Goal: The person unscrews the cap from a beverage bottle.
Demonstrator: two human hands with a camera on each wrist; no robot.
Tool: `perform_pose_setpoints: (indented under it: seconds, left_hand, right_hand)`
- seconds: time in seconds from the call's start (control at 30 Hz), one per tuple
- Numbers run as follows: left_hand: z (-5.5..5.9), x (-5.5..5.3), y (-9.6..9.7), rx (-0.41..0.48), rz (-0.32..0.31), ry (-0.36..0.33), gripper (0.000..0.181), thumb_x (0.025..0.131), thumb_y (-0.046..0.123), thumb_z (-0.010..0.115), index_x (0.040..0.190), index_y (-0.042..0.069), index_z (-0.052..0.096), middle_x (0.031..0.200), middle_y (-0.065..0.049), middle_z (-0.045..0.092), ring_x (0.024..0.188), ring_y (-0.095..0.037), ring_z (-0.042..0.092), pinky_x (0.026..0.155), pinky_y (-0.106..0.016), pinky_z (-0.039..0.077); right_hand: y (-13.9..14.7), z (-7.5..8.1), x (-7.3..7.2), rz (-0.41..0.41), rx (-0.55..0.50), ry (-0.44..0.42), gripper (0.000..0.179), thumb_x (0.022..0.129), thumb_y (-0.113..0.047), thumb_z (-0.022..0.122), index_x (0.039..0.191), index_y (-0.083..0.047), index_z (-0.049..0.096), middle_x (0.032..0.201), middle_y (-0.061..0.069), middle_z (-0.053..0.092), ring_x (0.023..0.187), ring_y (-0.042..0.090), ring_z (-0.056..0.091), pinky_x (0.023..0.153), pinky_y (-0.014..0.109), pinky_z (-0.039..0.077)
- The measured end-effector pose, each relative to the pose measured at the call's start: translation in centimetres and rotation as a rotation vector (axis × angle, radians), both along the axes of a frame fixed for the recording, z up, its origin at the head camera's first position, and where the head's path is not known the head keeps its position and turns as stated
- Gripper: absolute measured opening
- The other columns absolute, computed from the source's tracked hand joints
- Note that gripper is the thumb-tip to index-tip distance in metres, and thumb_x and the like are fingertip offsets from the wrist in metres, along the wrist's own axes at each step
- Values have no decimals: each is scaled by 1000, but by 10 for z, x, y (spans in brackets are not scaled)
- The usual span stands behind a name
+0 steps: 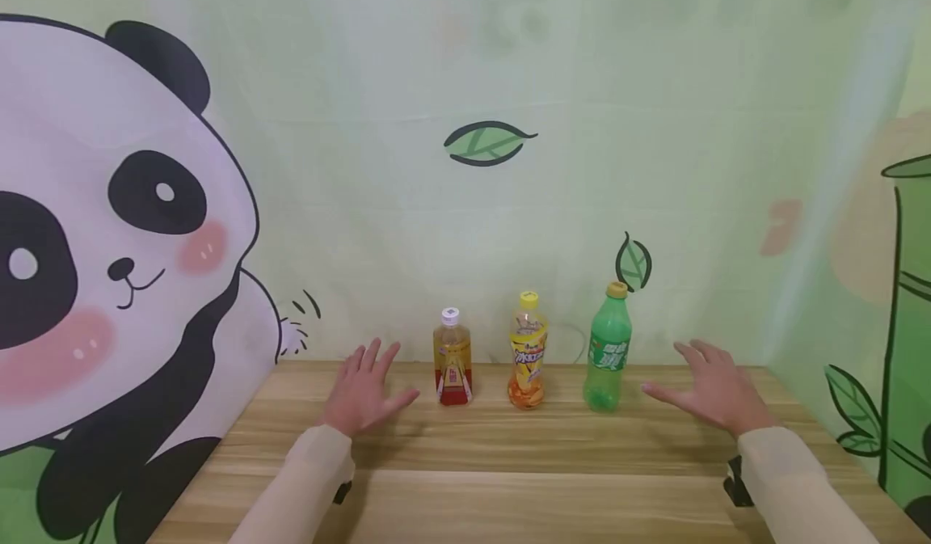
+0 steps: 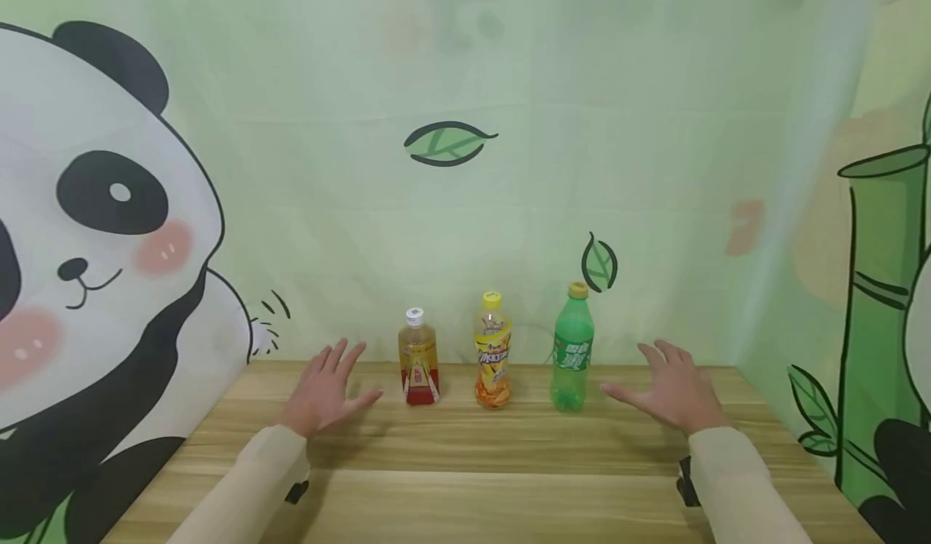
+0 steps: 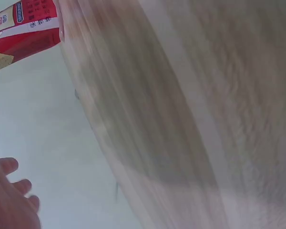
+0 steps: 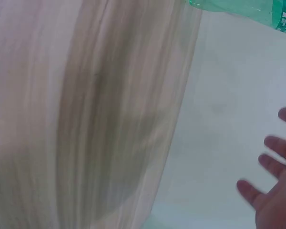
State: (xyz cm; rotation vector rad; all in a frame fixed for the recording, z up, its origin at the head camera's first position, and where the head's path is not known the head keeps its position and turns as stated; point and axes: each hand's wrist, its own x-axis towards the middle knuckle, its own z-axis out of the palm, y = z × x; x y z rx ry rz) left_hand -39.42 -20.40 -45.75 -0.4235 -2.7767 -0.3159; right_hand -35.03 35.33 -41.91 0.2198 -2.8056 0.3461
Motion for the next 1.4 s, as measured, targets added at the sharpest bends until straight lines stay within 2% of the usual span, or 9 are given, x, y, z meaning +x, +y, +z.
perform_pose_setpoints:
  seconds: [0.17,0.3,0.47,0.73,0.9,1.1,1.27,1.4]
  left_hand:
    - [0,5,3,43,-70,57,85,91,60,65,155,10,39,157,-24,43,144,-47,41,116,-66,37]
    - [-2,8,6,107,-93,25,81,90,50,72,152,9,43,151,-22,49,139,-42,48,113,-61,44]
    - [-3,14,12,185,-91,-45,75,89,42,76,149,8,46,150,-21,50,139,-41,48,113,-58,44]
    - [-6,21,26,232,-81,-71,51,90,39,77,130,11,62,137,-11,58,128,-32,56,106,-53,52]
    - [-4,25,34,247,-134,-85,42,91,35,76,122,9,66,123,-11,64,114,-29,63,97,-48,57]
    - [-3,29,44,293,-202,-136,35,93,28,74,119,6,66,117,-14,69,106,-29,66,90,-47,58]
    - [-6,31,54,319,-228,-116,35,94,25,73,120,4,65,119,-15,70,109,-29,66,93,-49,58]
    - [-8,34,64,343,-228,-107,36,94,25,72,121,3,65,120,-15,70,112,-30,66,97,-50,57]
  right_hand:
    - [0,-2,5,50,-45,19,98,85,-74,64,143,3,51,147,34,47,133,55,44,103,76,40]
    - [-2,-1,9,82,-72,21,92,86,-71,66,140,2,55,142,30,53,129,51,51,101,72,44]
    - [-5,-3,13,114,-114,30,84,87,-65,70,136,2,58,133,25,62,121,45,59,98,66,49]
    - [-4,-7,15,123,-171,40,71,89,-56,73,129,2,63,122,24,68,107,39,65,87,57,56]
    - [-4,-11,17,141,-220,61,59,92,-46,74,124,3,67,118,23,71,104,38,68,83,50,60]
    - [-8,-19,19,157,-277,104,43,92,-38,76,115,-2,73,113,18,75,99,34,71,81,44,61]
    - [-12,-22,21,172,-306,87,34,92,-33,77,109,-4,75,108,13,77,96,27,71,78,34,60]
    - [-18,-23,22,197,-327,79,29,91,-27,78,108,-3,76,107,14,77,92,23,71,77,30,60]
